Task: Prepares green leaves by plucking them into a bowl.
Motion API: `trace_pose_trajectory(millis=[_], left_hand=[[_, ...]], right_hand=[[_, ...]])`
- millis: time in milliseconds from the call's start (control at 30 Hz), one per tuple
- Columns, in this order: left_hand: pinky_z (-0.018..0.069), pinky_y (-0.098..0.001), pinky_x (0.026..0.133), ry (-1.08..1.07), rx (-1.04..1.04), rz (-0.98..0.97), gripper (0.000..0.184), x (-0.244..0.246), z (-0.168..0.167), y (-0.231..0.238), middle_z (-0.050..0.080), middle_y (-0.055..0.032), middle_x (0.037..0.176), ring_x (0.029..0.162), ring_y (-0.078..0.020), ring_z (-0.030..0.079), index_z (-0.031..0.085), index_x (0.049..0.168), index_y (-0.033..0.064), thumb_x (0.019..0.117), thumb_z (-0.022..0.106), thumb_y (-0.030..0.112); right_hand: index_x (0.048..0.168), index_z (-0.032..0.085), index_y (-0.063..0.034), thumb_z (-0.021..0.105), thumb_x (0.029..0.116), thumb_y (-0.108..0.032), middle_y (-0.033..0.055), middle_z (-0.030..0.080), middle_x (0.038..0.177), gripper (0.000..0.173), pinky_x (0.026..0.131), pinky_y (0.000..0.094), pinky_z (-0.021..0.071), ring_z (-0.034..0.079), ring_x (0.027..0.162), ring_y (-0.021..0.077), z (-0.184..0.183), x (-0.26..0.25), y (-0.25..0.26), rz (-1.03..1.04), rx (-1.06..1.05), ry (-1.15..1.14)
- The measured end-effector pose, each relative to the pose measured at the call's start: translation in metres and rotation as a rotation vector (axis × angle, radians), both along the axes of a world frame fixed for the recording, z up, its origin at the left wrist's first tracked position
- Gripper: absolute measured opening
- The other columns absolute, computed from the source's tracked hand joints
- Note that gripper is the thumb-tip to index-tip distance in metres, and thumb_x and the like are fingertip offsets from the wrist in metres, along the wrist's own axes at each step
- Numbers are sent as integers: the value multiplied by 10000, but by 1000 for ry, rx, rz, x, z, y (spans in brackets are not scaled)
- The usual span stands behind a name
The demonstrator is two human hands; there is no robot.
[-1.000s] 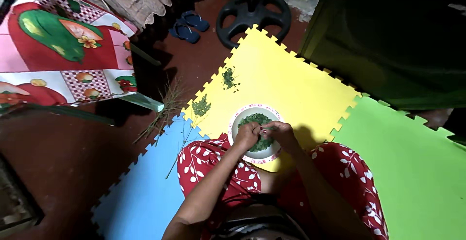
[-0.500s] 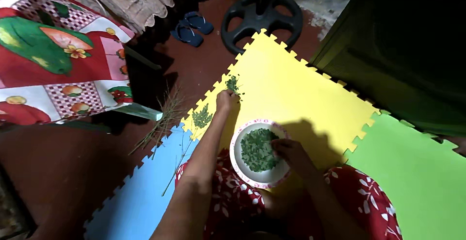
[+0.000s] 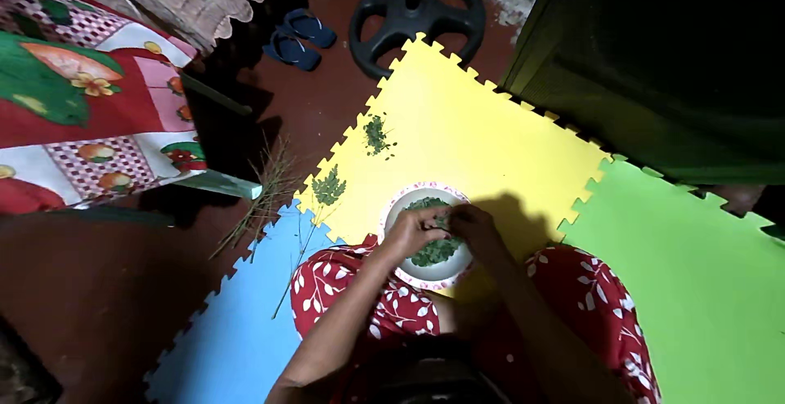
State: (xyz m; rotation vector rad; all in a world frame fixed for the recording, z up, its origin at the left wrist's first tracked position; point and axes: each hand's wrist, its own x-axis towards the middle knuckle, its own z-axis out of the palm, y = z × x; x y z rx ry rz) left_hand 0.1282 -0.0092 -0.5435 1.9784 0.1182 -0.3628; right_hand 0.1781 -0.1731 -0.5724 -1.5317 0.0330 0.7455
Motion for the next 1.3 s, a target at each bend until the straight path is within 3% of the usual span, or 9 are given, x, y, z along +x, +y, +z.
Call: trace_pose_trajectory(millis=[67,133,200,300,433,600,833,1100,1300], left_hand=[[532,-317,953,-128,-8,157,290,-18,-6,-13,727,-214,1137,1011,-198,706,702,1213,-75,950,661,39],[552,-266,889,-161,-84,353,176,-24,-5,-21,742,-164,1019,911,-121,703,733,1062,-97,953,639,4],[561,-219,784,-82,-227,510,144,-26,2,-23,724,-74,906,772,-38,665,705,1040,-108,956,631,-16],[577,-219,703,11,-408,652,100,-27,8,-25,692,-19,809,677,-40,652,671,1027,-94,961,616,-43],[576,-223,687,97,-459,653,75,-29,17,-35,674,-8,793,666,-50,650,638,1027,-78,978,593,-45],[576,-222,712,129,-467,631,84,-29,22,-44,682,-18,815,696,-55,659,636,1042,-83,972,602,-53],[588,-222,723,126,-513,694,53,-28,25,-44,682,-26,825,707,-62,667,645,984,-74,950,609,-92],[587,-223,724,231,-741,881,64,-25,24,-48,656,-38,842,716,-79,660,588,999,-41,978,557,-93],[593,-238,736,147,-531,690,68,-23,15,-41,676,-39,830,717,-75,672,631,1018,-89,956,602,-86]], right_hand=[[1081,592,102,554,977,56,44,643,892,120,706,228,571,636,720,52,4,-7,0,0,35,11],[1112,601,110,491,1015,38,25,639,884,164,704,228,580,643,699,50,9,-13,-4,2,89,26],[1171,601,108,463,1014,29,15,659,914,223,720,240,596,666,721,55,8,-17,-11,-1,182,-18],[1288,562,116,576,927,40,88,682,1086,369,773,264,603,694,824,84,8,-21,-17,22,250,-154],[1191,650,137,676,838,87,195,679,1135,357,806,246,585,688,899,114,5,-28,-13,-6,190,-392],[939,703,116,608,881,95,107,711,931,114,735,203,583,674,762,44,3,-31,-13,-63,207,-439],[916,690,40,605,880,119,-1,724,825,122,705,234,598,680,693,44,7,-28,-15,-114,274,-214],[922,679,38,585,909,128,-6,714,781,130,697,250,601,681,669,66,7,-27,-8,-186,266,-49],[902,690,60,628,858,137,1,716,766,107,687,233,596,676,665,47,0,-23,-7,-139,213,-193]])
